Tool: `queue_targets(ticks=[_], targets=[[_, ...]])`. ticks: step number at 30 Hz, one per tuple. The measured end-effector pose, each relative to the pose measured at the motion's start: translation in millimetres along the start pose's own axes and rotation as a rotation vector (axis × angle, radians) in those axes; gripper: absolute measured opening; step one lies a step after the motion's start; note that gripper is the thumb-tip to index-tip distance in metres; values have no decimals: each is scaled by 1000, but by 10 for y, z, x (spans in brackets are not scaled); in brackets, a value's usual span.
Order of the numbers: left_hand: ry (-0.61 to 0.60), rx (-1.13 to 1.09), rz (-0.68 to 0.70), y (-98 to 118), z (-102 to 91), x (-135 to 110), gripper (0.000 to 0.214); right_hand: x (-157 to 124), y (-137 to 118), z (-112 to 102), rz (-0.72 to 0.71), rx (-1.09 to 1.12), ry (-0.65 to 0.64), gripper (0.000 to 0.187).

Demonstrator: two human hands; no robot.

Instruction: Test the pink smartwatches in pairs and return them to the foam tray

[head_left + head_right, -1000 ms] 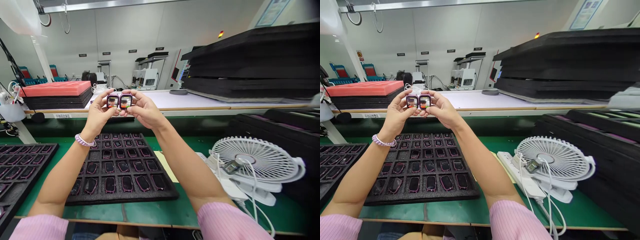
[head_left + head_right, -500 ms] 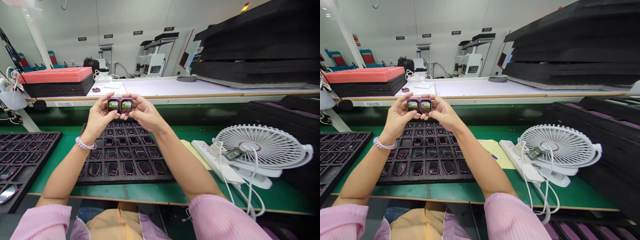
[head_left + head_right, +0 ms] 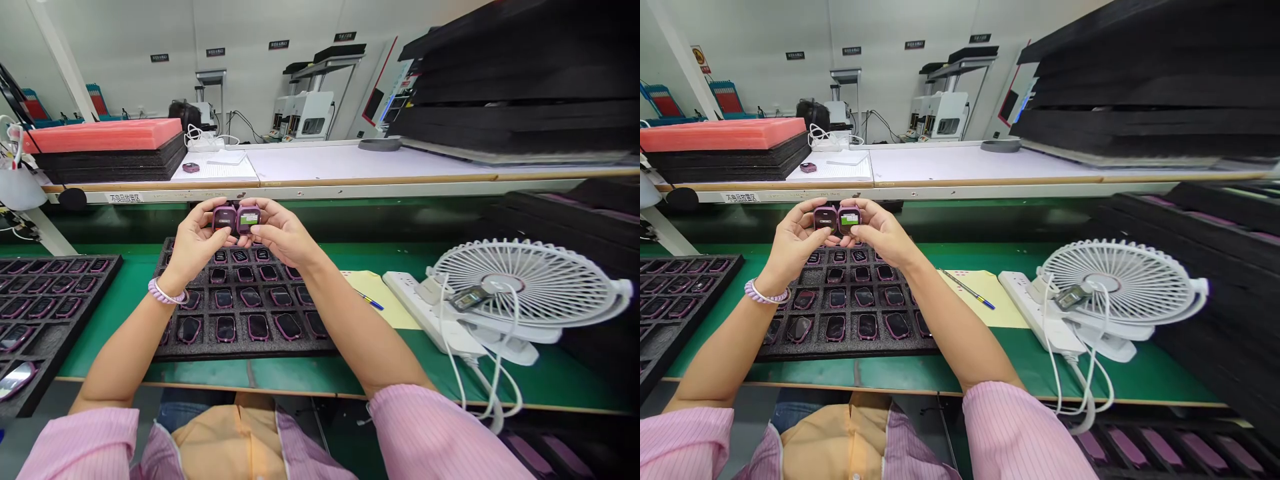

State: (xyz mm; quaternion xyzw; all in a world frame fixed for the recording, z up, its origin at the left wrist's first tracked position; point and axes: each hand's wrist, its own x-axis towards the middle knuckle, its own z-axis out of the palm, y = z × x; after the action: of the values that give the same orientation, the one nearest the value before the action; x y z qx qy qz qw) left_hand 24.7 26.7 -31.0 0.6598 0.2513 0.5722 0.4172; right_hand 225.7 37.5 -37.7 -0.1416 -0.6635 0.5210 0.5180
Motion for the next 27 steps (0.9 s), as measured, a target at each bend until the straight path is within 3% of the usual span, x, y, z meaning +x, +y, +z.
queue_targets(ticks=[11,23,27], targets=[[9,6,-67,42,-13,-16,50,-5,-7,44,24,-68,41,49],[28,24,-68,55,-17,-20,49,-45,-56,94,28,-69,33,48],[22,-4,-54,237,-61,-143,49,-173,-226,144,42,-79,109,50]])
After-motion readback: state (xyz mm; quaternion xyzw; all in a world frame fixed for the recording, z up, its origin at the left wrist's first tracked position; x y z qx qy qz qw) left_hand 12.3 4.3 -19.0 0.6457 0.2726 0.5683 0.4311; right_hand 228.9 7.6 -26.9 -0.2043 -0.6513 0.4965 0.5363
